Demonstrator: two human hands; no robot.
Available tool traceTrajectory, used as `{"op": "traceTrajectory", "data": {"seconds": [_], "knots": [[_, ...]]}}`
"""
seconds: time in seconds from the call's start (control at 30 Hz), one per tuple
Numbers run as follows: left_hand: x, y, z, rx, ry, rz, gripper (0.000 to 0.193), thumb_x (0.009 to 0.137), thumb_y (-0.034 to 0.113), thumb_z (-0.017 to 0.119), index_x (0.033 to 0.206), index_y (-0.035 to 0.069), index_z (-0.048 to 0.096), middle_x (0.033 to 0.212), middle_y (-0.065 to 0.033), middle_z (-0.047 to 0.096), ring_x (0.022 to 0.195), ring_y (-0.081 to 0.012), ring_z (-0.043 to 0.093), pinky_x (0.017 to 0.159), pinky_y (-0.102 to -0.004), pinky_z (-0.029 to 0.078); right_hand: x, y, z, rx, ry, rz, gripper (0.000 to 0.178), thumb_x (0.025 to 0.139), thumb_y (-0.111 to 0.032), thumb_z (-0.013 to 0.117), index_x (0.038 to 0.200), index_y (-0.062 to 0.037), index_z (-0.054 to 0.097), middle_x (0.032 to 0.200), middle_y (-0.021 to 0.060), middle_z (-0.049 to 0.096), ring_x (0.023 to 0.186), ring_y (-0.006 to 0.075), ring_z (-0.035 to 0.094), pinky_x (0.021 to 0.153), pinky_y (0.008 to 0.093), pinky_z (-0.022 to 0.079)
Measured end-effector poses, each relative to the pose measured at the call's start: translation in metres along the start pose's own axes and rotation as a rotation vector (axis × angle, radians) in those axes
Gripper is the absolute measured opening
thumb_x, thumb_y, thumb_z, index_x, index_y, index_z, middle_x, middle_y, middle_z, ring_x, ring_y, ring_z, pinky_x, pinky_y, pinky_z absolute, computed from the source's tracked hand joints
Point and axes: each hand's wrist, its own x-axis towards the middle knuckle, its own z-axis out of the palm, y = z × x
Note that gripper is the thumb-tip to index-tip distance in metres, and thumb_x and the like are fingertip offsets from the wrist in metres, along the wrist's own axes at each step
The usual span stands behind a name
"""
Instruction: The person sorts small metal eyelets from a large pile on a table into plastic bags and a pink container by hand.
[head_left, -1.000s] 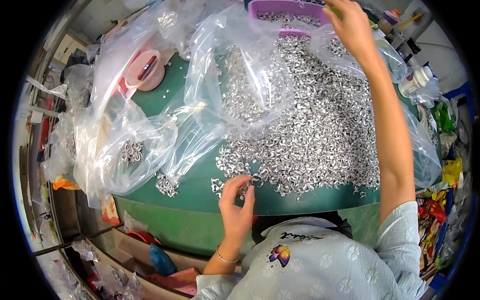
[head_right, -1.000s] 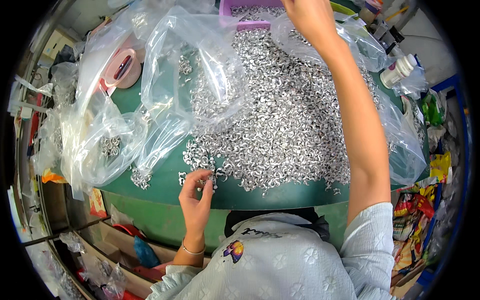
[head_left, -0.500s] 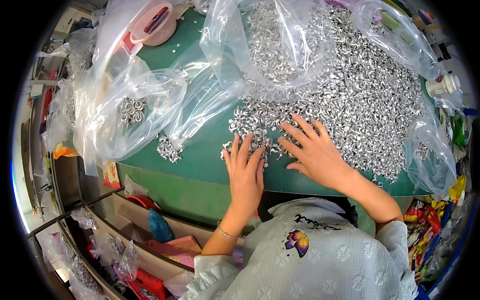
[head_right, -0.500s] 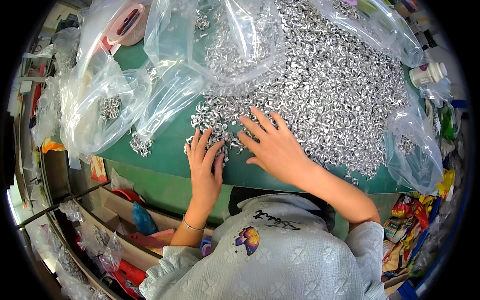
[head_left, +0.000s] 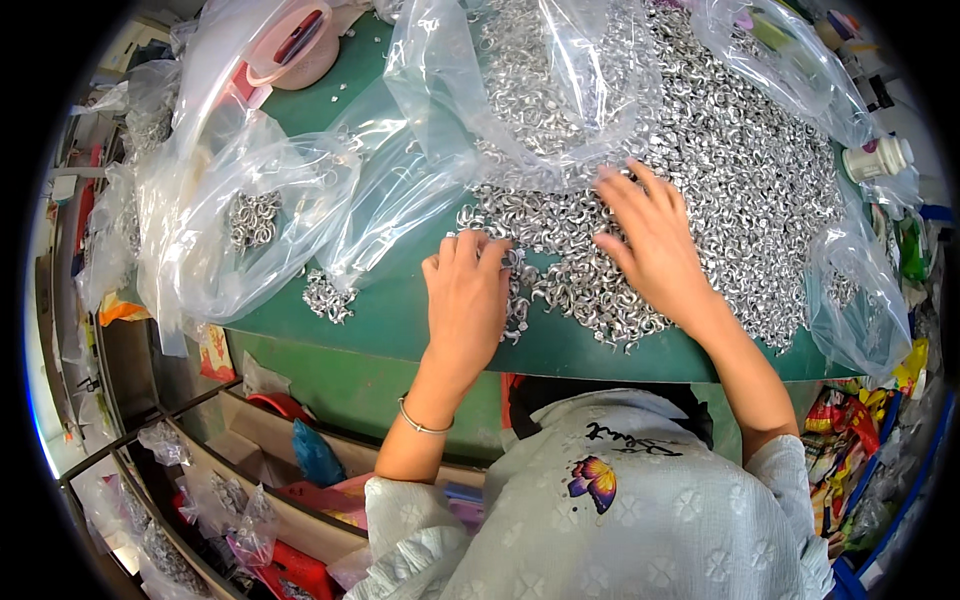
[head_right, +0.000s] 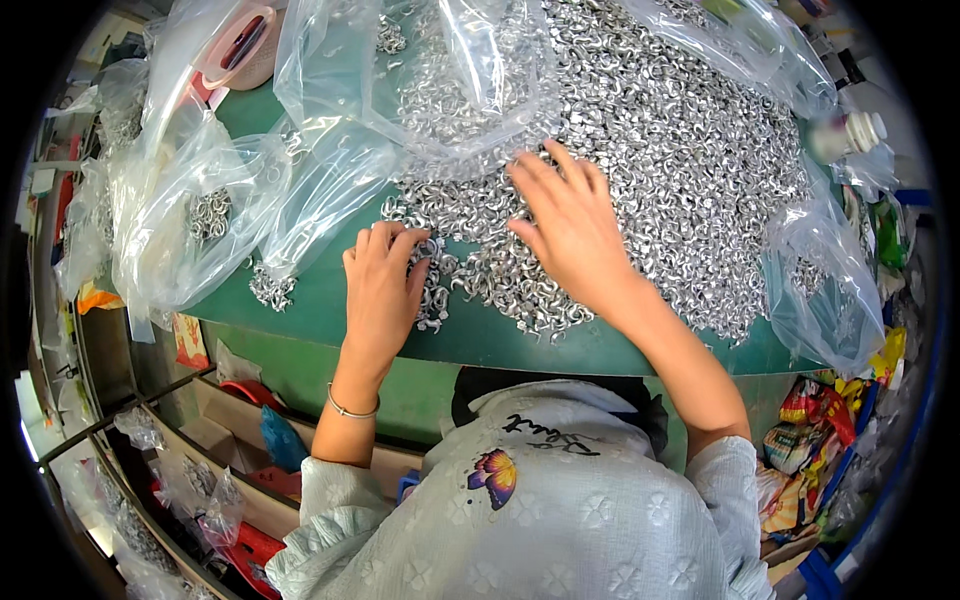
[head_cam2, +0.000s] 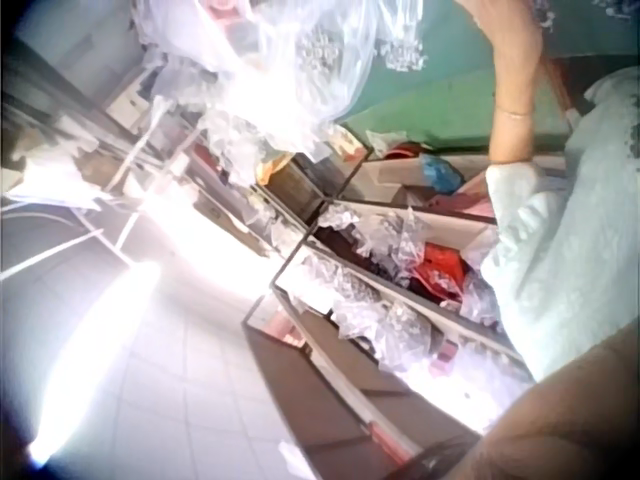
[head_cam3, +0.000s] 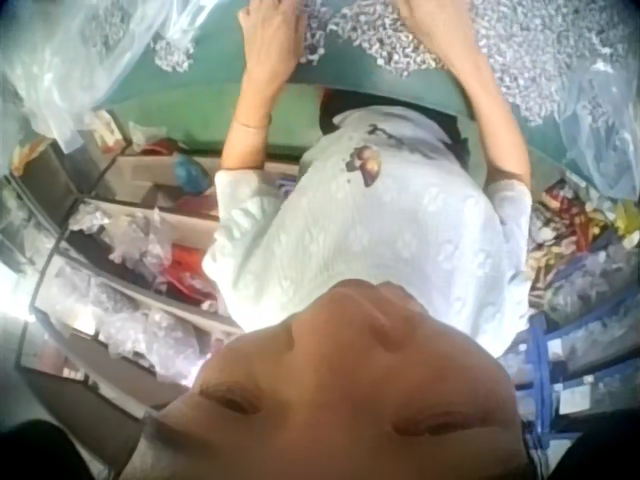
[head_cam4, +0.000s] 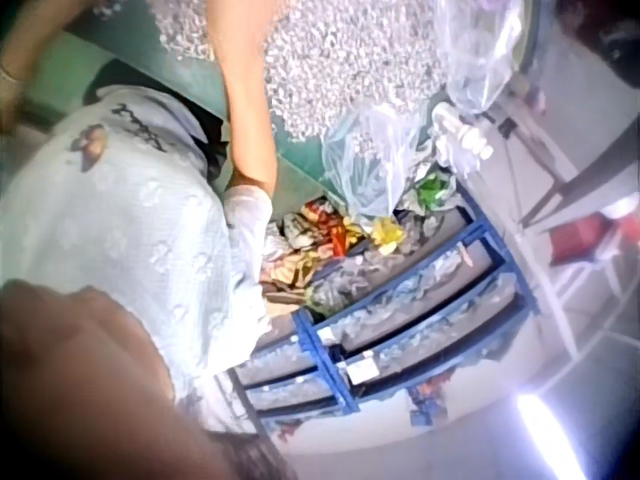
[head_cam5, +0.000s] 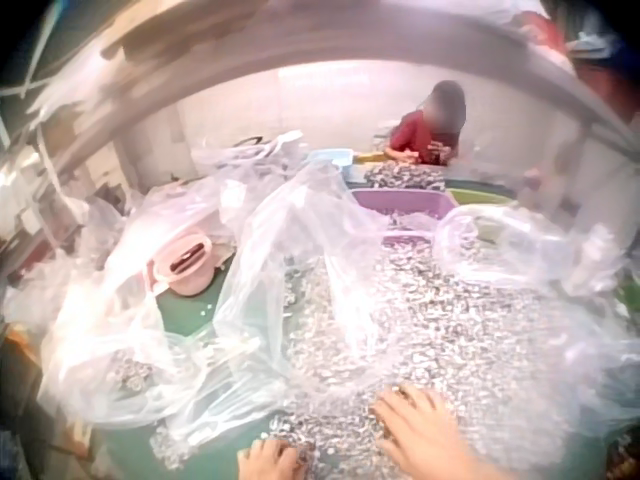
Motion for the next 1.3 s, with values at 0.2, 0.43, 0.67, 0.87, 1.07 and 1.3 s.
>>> {"op": "traceTrajectory", "data": {"seconds": [0.2, 0.43, 0.67, 0.87, 1.07, 1.3], "knots": [[0.0, -0.01, 0.004, -0.147, 0.085, -0.01, 0.02, 0.07, -0.004, 0.068, 0.085, 0.004, 0.058, 0.087, -0.0078, 0.057, 0.078, -0.0249, 0.054, 0.071, -0.0345, 0.04, -0.032, -0.01, -0.013, 0.012, -0.288, -0.087, 0.044, 0.082, -0.021, 0.063, 0.121, -0.0038, 0.05, 0.136, 0.0089, 0.042, 0.129, 0.0289, 0.035, 0.104, 0.0487, 0.027], [-0.005, -0.003, 0.002, -0.351, 0.205, -0.04, 0.016, 0.075, -0.007, 0.065, 0.089, 0.0, 0.061, 0.082, -0.0078, 0.064, 0.069, -0.0178, 0.06, 0.061, -0.0267, 0.046, -0.056, 0.0, -0.032, 0.161, -0.204, -0.095, 0.03, 0.077, -0.015, 0.067, 0.104, -0.0044, 0.062, 0.118, 0.0073, 0.055, 0.12, 0.0251, 0.045, 0.097, 0.0396, 0.034], [-0.014, 0.017, 0.0, -1.026, 0.052, -0.434, 0.012, 0.086, -0.004, 0.055, 0.096, -0.003, 0.062, 0.084, -0.0095, 0.067, 0.068, -0.011, 0.062, 0.06, -0.0212, 0.047, -0.017, 0.021, -0.023, -0.158, 0.088, 0.063, 0.021, 0.074, -0.012, 0.069, 0.093, -0.0079, 0.063, 0.092, 0.0038, 0.056, 0.089, 0.0231, 0.05, 0.081, 0.0367, 0.037], [-0.023, 0.029, 0.002, -1.215, -0.107, -0.536, 0.014, 0.087, -0.001, 0.053, 0.098, -0.005, 0.062, 0.08, -0.0113, 0.066, 0.064, -0.0105, 0.061, 0.055, -0.02, 0.046, -0.014, 0.018, -0.023, -0.366, -0.005, 0.053, 0.02, 0.074, -0.016, 0.068, 0.091, -0.0085, 0.062, 0.092, 0.0037, 0.052, 0.093, 0.0227, 0.048, 0.085, 0.041, 0.034], [-0.025, 0.041, 0.01, -1.288, -0.19, -0.545, 0.012, 0.087, 0.001, 0.057, 0.097, -0.005, 0.062, 0.08, -0.0115, 0.066, 0.063, -0.0104, 0.06, 0.056, -0.0201, 0.047, -0.013, 0.026, -0.022, -0.076, 0.038, 0.134, 0.015, 0.072, -0.013, 0.071, 0.082, -0.0078, 0.061, 0.09, 0.005, 0.051, 0.092, 0.023, 0.047, 0.082, 0.0386, 0.032], [-0.029, 0.048, 0.016, -1.347, -0.224, -0.551, 0.014, 0.088, 0.002, 0.056, 0.1, -0.004, 0.061, 0.082, -0.0092, 0.066, 0.067, -0.0101, 0.06, 0.06, -0.0218, 0.048, -0.022, 0.031, -0.027, 0.25, 0.176, 0.177, 0.012, 0.072, -0.006, 0.068, 0.079, -0.0082, 0.058, 0.084, 0.0029, 0.056, 0.082, 0.021, 0.05, 0.078, 0.0334, 0.035]]}}
